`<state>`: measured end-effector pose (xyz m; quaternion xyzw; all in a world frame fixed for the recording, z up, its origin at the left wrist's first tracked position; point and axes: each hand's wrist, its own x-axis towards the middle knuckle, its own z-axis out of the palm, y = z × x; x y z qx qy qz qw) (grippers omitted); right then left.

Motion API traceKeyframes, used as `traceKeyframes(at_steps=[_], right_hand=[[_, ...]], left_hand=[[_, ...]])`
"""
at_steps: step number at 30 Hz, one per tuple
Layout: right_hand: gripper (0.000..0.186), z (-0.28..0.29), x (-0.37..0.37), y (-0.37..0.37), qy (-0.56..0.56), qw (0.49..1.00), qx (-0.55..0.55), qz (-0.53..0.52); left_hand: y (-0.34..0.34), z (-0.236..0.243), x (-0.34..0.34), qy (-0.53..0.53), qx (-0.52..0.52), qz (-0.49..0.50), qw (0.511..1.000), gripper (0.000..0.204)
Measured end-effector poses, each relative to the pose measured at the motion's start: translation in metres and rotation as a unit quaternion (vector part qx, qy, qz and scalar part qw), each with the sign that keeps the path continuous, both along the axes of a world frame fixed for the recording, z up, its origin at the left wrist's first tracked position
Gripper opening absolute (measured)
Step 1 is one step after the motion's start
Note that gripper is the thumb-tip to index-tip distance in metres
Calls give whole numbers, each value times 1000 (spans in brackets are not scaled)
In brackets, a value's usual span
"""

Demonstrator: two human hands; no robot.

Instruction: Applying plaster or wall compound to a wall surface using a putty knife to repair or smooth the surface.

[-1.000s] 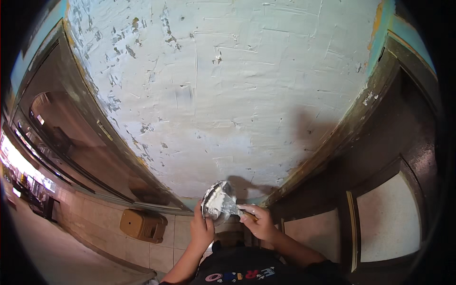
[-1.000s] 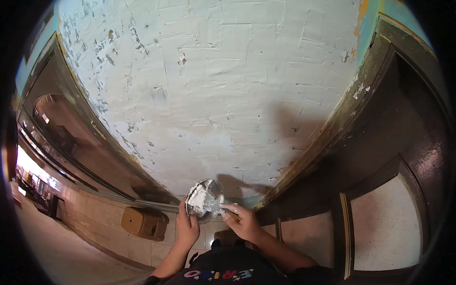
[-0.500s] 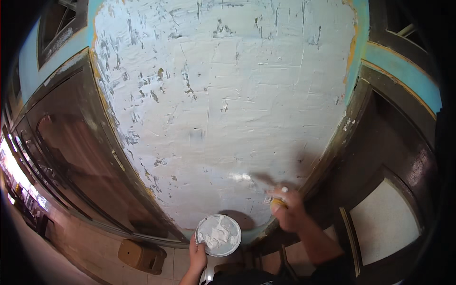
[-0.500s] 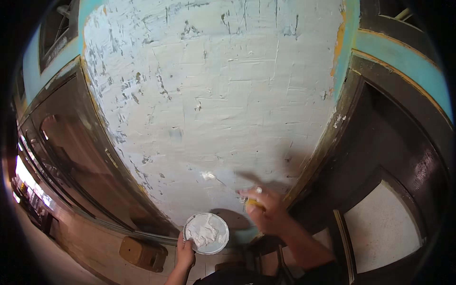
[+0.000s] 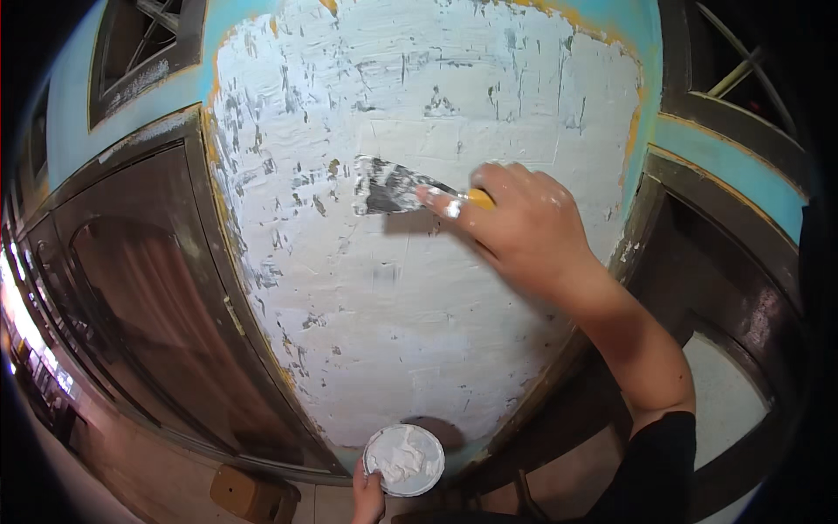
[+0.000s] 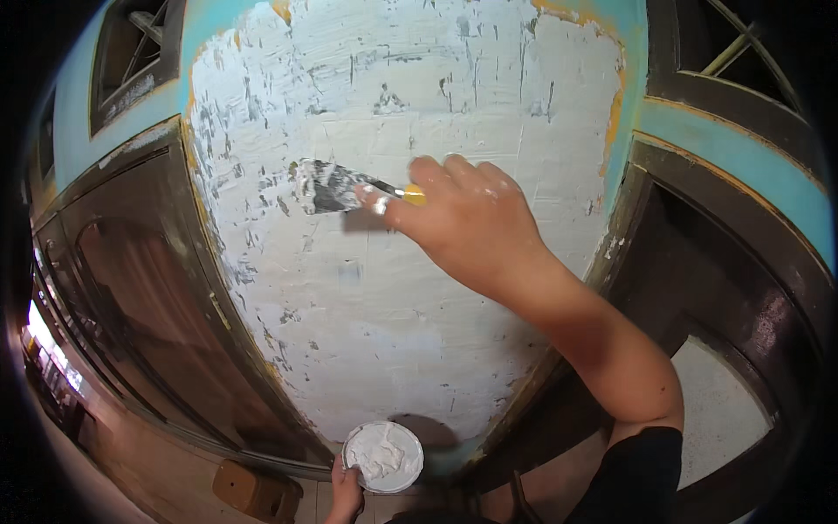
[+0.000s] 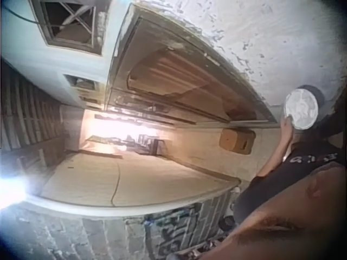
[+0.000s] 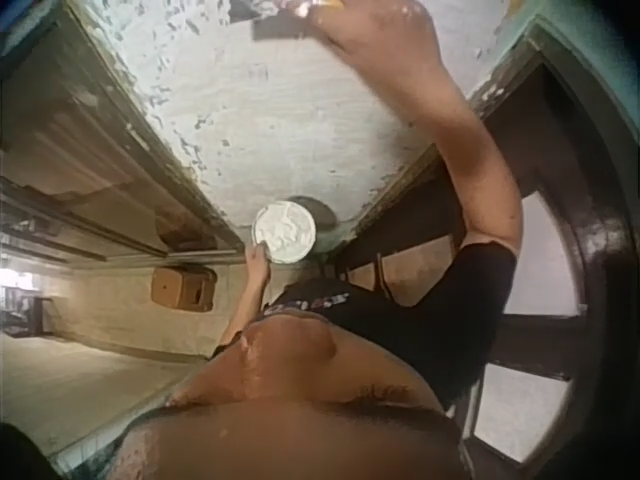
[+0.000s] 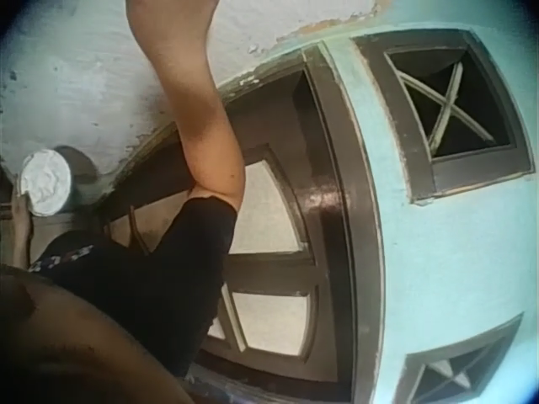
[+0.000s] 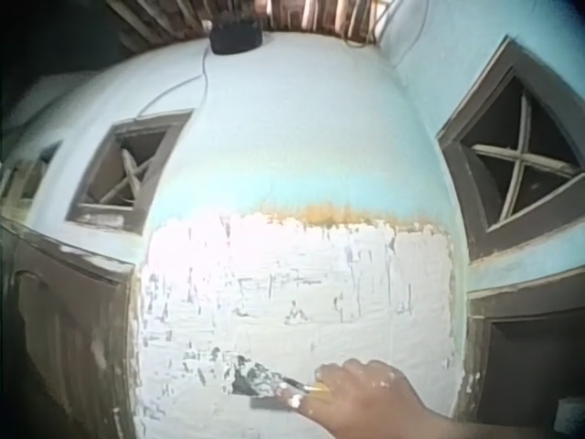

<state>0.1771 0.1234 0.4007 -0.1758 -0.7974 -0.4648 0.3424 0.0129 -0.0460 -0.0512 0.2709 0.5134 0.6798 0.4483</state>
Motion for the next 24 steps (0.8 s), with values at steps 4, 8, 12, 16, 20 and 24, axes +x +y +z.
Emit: traceKeyframes(at_steps=[4, 8, 12, 16, 20, 24], right_hand=[[35, 14, -23, -2, -47, 998, 29, -8], [34, 23, -28, -2, -59, 998, 6, -19], [39, 51, -1, -2, 43, 996, -75, -16], [44, 84, 50, 4, 230, 964, -107, 82], [44, 84, 59, 2, 232, 955, -110, 148], [46, 57, 52, -7, 105, 986, -122, -37]], left_hand=[[3, -12, -7, -18, 27, 7, 999, 43], [-6, 7, -15, 57, -134, -51, 988, 41], [-8, 3, -9, 29, -119, 9, 992, 37], [-4, -8, -8, 29, -97, 15, 995, 37], [2, -21, -14, 49, -116, -49, 991, 39], [6, 22, 1, 72, -112, -37, 990, 36]])
